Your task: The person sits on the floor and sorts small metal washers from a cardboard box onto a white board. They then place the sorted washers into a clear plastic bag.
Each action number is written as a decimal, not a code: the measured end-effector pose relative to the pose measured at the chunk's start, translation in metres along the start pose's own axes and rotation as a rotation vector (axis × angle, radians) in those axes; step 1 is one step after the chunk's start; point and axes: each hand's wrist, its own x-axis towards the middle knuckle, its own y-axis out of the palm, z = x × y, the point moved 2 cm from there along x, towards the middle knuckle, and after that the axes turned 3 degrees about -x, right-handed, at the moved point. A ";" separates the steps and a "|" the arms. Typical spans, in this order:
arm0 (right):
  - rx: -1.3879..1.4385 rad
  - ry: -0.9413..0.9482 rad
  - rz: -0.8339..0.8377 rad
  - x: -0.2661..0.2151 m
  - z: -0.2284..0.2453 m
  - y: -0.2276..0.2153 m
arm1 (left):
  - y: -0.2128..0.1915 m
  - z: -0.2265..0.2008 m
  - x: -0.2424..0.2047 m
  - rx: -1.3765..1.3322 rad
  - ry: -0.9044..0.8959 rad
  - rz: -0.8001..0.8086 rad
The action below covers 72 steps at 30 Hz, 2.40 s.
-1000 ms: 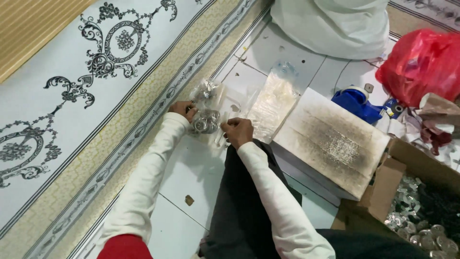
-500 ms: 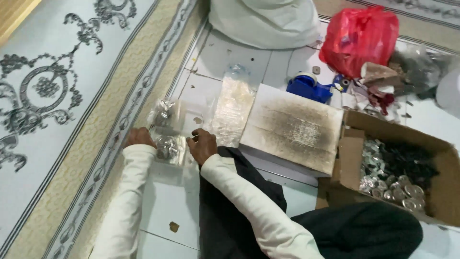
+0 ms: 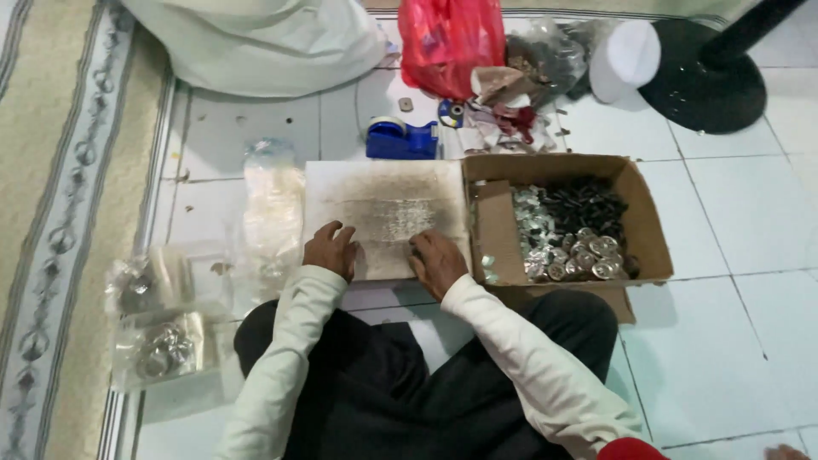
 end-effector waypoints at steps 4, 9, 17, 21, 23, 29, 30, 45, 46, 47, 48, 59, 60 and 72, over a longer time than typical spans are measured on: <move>-0.129 -0.030 -0.084 -0.022 -0.033 0.010 | 0.024 -0.048 0.015 -0.032 0.050 -0.042; -0.142 -0.007 -0.023 -0.022 -0.042 0.026 | 0.061 -0.047 -0.004 0.176 -0.027 -0.072; -0.130 0.009 -0.033 -0.016 -0.047 0.028 | 0.056 -0.048 0.004 0.189 -0.015 -0.108; -0.033 -0.109 -0.247 -0.023 -0.091 0.065 | 0.076 -0.048 0.017 -0.017 -0.160 0.053; 0.046 0.011 -0.218 -0.019 -0.107 0.008 | 0.080 -0.081 0.041 -0.059 0.004 -0.118; -0.015 0.632 0.041 -0.031 -0.242 -0.103 | 0.159 -0.239 0.086 -0.375 0.245 -0.250; -0.083 0.802 0.087 -0.040 -0.263 -0.120 | 0.177 -0.268 0.090 -0.437 0.237 -0.170; -0.287 1.082 0.371 -0.129 -0.375 -0.134 | 0.299 -0.456 0.111 -0.191 0.499 0.559; -0.284 1.088 0.377 -0.132 -0.386 -0.127 | 0.299 -0.455 0.110 -0.193 0.500 0.566; -0.308 1.073 0.407 -0.136 -0.396 -0.120 | 0.298 -0.455 0.109 -0.181 0.532 0.535; -0.333 1.053 0.431 -0.134 -0.407 -0.115 | 0.296 -0.454 0.113 -0.165 0.565 0.497; -0.086 1.227 0.229 -0.133 -0.374 -0.136 | 0.246 -0.445 0.125 -0.326 0.501 0.533; 0.002 1.193 0.088 -0.141 -0.392 -0.127 | 0.236 -0.444 0.129 -0.415 0.454 0.562; -0.251 1.109 0.005 -0.152 -0.376 -0.135 | 0.218 -0.425 0.129 -0.689 0.061 0.708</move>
